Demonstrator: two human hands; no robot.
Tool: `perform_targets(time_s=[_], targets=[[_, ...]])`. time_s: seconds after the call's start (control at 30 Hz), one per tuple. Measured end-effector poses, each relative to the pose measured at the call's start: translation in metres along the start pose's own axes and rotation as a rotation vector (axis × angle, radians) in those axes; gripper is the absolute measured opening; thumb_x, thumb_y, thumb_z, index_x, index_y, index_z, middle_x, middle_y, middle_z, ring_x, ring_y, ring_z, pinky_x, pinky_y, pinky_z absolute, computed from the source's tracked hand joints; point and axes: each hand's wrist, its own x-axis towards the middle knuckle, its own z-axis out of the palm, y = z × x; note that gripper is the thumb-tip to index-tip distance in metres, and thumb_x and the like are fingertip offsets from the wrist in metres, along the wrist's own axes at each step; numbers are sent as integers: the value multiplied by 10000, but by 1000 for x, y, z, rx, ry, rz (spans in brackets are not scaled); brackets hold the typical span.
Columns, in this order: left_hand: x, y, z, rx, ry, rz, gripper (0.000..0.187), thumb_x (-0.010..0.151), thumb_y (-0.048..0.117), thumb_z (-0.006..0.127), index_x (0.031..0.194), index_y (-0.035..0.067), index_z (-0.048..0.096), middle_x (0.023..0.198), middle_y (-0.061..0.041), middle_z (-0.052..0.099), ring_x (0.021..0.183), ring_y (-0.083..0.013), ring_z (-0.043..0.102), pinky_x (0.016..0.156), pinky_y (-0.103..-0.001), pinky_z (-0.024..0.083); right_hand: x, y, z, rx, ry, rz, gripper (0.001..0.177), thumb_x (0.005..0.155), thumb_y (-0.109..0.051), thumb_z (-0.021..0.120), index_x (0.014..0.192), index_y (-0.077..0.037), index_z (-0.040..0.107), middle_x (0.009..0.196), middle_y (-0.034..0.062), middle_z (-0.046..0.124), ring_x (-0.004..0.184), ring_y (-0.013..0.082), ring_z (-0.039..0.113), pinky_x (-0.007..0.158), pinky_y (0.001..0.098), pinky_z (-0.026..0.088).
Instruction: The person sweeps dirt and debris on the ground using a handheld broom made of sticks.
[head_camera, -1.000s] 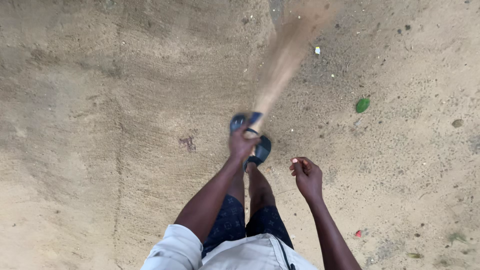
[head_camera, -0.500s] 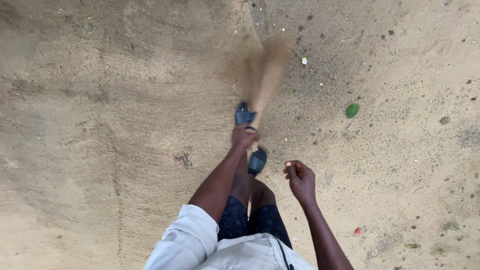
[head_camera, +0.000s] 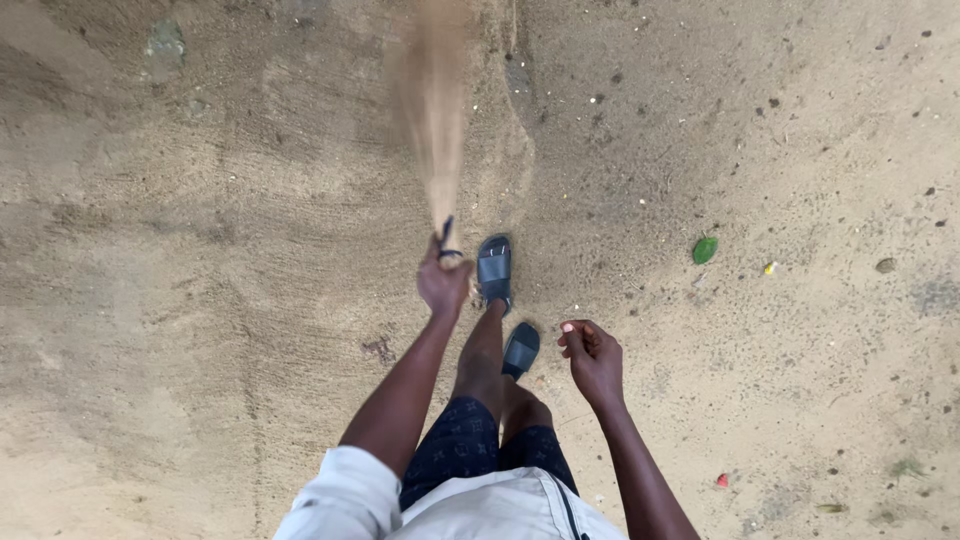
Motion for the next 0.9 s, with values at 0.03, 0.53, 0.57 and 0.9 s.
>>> perform_targets(time_s=[0.03, 0.53, 0.57, 0.9], targets=[[14, 3, 3, 60, 25, -59, 882, 695, 161, 814, 1510, 92, 485, 1034, -127, 764, 737, -216, 764, 639, -348, 635, 1, -2, 1, -8, -3, 3, 244, 999, -201, 631, 1055, 15, 730, 779, 62, 730, 662, 111, 644, 619, 262, 504], [-17, 91, 81, 134, -813, 211, 749, 655, 170, 851, 1360, 42, 635, 941, -134, 802, 739, -209, 764, 679, -360, 634, 24, -26, -11, 29, 49, 49, 238, 1010, -188, 620, 1054, 19, 728, 783, 56, 717, 660, 110, 632, 626, 260, 495], [-25, 92, 72, 81, -792, 274, 758, 656, 165, 856, 1368, 38, 631, 952, -130, 800, 750, -206, 765, 700, -350, 631, 24, -29, -13, 31, 53, 53, 237, 1008, -186, 621, 1054, 19, 730, 780, 57, 718, 658, 110, 632, 619, 265, 493], [12, 107, 55, 120, -33, 39, 841, 629, 216, 876, 1415, 89, 608, 1072, -201, 764, 920, -338, 741, 830, -446, 590, 45, -49, -34, 98, 61, 20, 222, 1002, -175, 629, 1048, 18, 729, 766, 49, 711, 661, 91, 624, 618, 254, 499]])
